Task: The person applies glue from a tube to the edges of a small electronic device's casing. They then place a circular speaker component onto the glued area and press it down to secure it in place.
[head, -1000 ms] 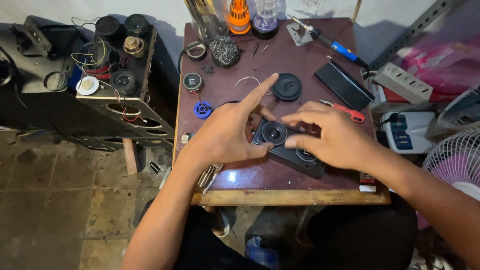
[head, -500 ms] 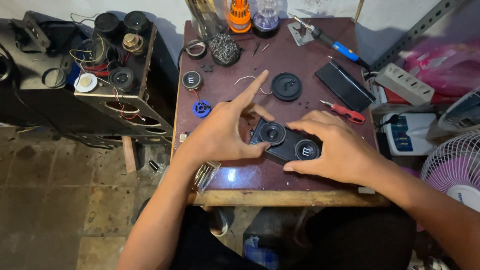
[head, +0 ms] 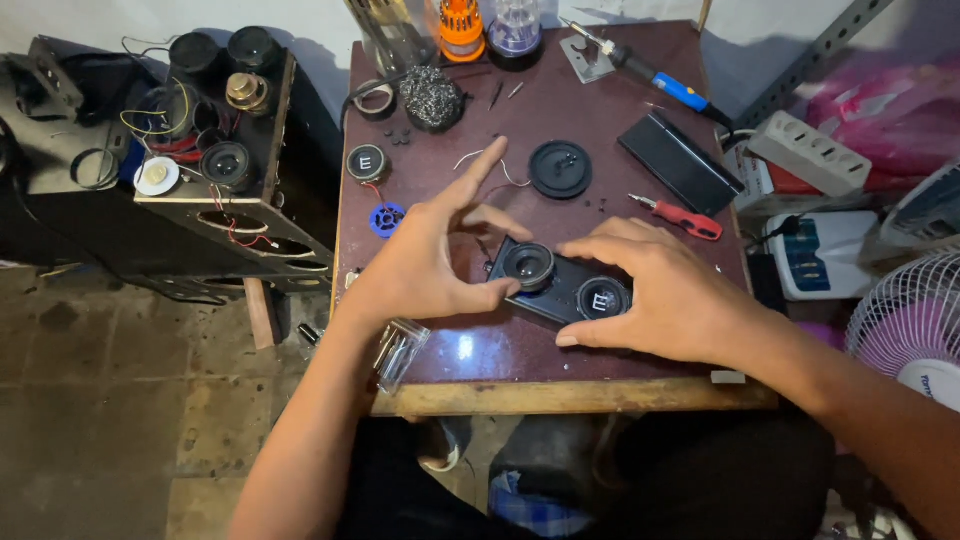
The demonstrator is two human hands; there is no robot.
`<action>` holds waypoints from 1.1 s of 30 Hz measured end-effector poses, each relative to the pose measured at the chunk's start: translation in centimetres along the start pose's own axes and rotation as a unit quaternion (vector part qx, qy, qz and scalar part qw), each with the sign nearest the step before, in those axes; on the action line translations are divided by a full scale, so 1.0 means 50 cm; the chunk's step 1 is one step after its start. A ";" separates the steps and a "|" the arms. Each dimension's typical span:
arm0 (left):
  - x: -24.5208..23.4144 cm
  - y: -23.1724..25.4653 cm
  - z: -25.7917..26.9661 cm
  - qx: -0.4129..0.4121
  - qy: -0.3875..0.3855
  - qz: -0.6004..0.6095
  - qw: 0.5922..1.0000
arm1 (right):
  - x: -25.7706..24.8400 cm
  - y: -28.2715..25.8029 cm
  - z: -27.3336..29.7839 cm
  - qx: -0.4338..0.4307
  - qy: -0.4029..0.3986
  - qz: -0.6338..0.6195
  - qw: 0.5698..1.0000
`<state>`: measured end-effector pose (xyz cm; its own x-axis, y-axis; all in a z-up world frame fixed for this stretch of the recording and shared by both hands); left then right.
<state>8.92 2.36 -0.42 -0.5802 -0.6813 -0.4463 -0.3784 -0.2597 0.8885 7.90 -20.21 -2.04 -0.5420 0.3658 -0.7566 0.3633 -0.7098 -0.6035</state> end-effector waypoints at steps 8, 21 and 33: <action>-0.001 -0.002 -0.007 -0.024 -0.006 0.064 0.998 | -0.001 0.009 0.002 0.020 -0.008 -0.005 1.000; -0.003 -0.006 0.001 -0.007 -0.007 0.057 0.998 | 0.014 0.005 0.016 -0.030 0.034 0.088 0.995; -0.015 0.005 -0.002 -0.041 -0.034 0.010 0.999 | 0.017 -0.007 0.020 -0.048 0.062 0.127 0.989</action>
Point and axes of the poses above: each hand's wrist, its own z-axis away from the middle knuckle, its own x-axis out of the palm, y = z × x, the point moved 4 cm from there along -z, towards the middle knuckle, and after that the axes turned 11 degrees about -y, right-handed, at the moved point
